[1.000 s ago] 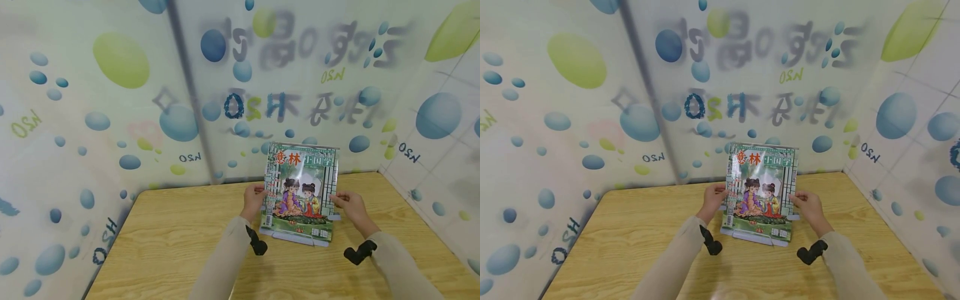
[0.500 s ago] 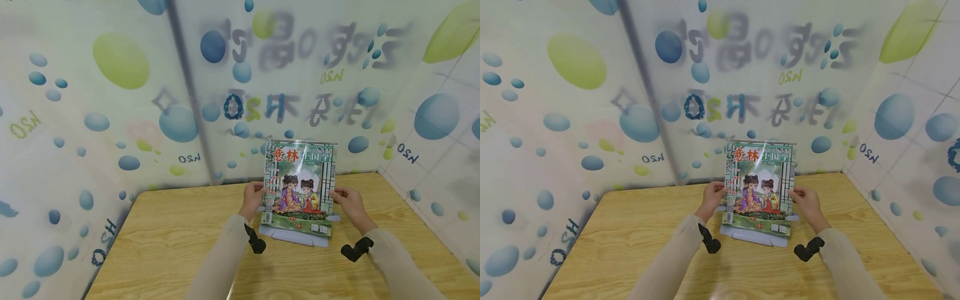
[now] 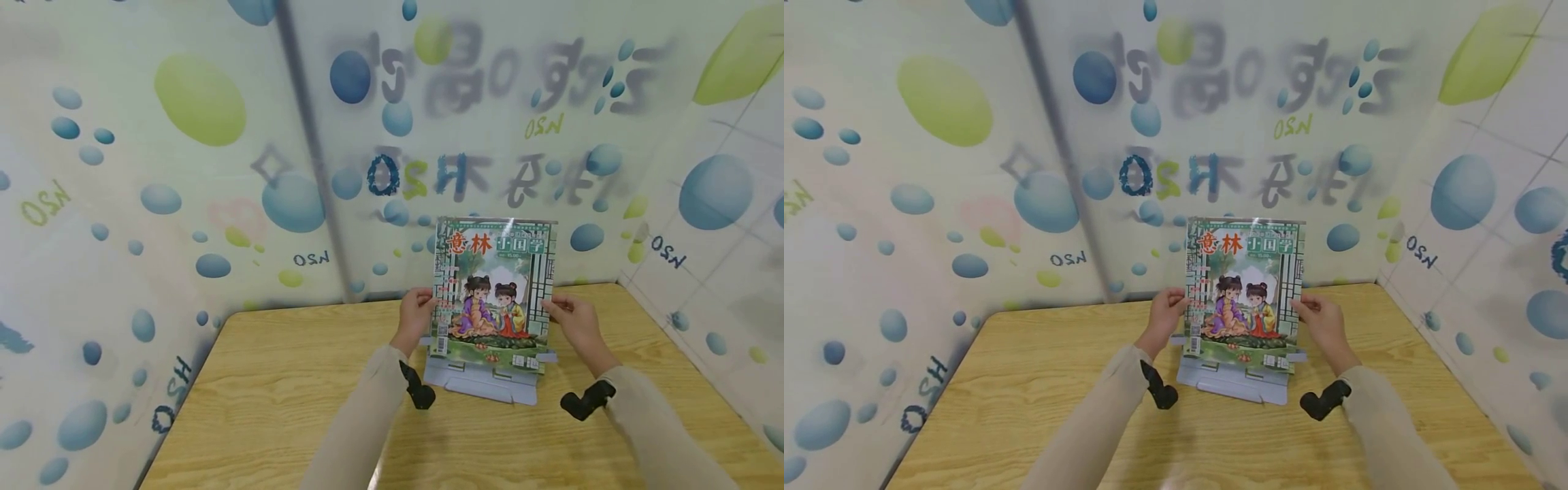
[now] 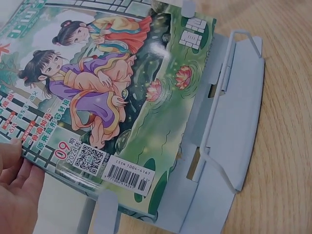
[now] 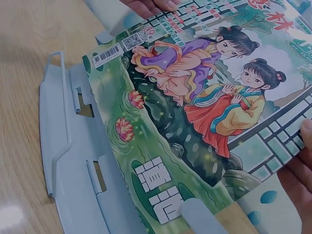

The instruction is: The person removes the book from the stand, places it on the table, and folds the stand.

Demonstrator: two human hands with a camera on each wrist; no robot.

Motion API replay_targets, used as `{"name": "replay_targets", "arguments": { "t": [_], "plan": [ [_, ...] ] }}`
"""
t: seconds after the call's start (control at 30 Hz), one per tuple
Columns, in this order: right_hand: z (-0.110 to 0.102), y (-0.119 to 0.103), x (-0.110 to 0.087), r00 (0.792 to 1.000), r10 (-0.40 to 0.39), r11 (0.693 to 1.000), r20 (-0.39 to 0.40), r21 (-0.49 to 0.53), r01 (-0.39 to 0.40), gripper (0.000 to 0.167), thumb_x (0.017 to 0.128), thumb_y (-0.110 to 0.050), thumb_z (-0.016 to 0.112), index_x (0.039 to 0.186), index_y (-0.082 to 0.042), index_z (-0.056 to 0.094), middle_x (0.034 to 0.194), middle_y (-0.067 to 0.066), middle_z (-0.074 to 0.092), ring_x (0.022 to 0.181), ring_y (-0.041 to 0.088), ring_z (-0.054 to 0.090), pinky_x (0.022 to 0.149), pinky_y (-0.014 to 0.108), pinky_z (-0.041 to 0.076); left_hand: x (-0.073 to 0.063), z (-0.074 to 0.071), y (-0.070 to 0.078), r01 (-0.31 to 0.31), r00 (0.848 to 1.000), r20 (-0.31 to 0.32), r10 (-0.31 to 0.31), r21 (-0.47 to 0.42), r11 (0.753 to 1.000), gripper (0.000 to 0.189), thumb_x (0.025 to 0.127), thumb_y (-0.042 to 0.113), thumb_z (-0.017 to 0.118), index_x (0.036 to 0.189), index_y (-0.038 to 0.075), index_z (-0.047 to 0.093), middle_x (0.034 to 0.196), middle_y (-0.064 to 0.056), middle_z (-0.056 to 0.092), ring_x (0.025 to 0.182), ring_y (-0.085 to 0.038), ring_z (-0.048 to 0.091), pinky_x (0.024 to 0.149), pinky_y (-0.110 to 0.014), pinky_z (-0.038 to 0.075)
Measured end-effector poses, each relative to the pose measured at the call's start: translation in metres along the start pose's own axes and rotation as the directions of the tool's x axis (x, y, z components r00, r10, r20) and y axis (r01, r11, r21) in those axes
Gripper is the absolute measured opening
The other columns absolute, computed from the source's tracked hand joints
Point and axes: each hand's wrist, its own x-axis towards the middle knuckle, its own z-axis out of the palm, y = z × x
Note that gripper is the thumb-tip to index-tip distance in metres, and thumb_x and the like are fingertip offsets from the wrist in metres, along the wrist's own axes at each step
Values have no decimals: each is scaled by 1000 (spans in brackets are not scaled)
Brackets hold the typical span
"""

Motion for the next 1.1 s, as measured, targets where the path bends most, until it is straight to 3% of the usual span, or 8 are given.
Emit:
{"name": "replay_targets", "arguments": {
  "t": [0.17,0.37,0.5,0.8,0.97,1.0,1.1],
  "plan": [
    [-3,-7,1,1000,-4,997,12,79,3,42,92,-25,56,110,13,52,95,11,56,69,-4,55,70,25,52,0,-1,7,-1,1000,10,1,-24,1000,15,89,2,57,102,-4,56,95,-14,61,89,-23,58,75,-33,48],
    [-8,-13,3,999,-39,987,-4,156,39,37,91,-19,57,108,13,51,78,-15,56,68,-4,57,65,21,52,2,-3,15,-25,1000,18,26,-50,998,15,89,2,57,103,-5,55,97,-17,62,92,-27,59,76,-34,49],
    [-12,-21,5,999,-44,978,-9,203,45,36,91,-17,58,108,13,49,74,-22,57,68,-3,58,65,20,52,4,-6,19,-46,997,56,50,-64,997,15,91,3,55,105,-4,53,101,-17,61,97,-27,57,80,-36,48],
    [-20,-39,14,992,-125,956,-17,267,125,23,90,-11,58,100,9,50,75,-22,60,69,-3,58,61,17,51,8,-14,40,-103,990,85,109,-71,992,15,92,4,53,105,-2,52,103,-19,62,86,-24,56,70,-30,45],
    [-30,-43,18,989,-150,954,0,264,145,31,87,-22,63,99,5,53,78,-18,61,69,-1,59,62,18,51,6,-17,50,-96,989,109,103,-71,993,14,93,7,52,105,0,51,103,-16,61,88,-20,54,69,-29,44],
    [-32,-35,23,982,-186,932,14,318,172,28,86,-22,65,98,2,56,78,-15,62,69,1,60,60,18,51,5,-17,52,-99,987,115,108,-78,992,14,93,6,52,105,0,50,102,-16,61,88,-20,54,70,-30,44],
    [-39,-37,23,978,-206,930,28,317,187,30,83,-27,67,98,-3,58,80,-12,64,70,2,61,61,20,52,1,-19,56,-103,983,139,118,-111,988,14,93,6,51,106,0,48,100,-16,59,87,-21,52,71,-35,43]
  ]
}}
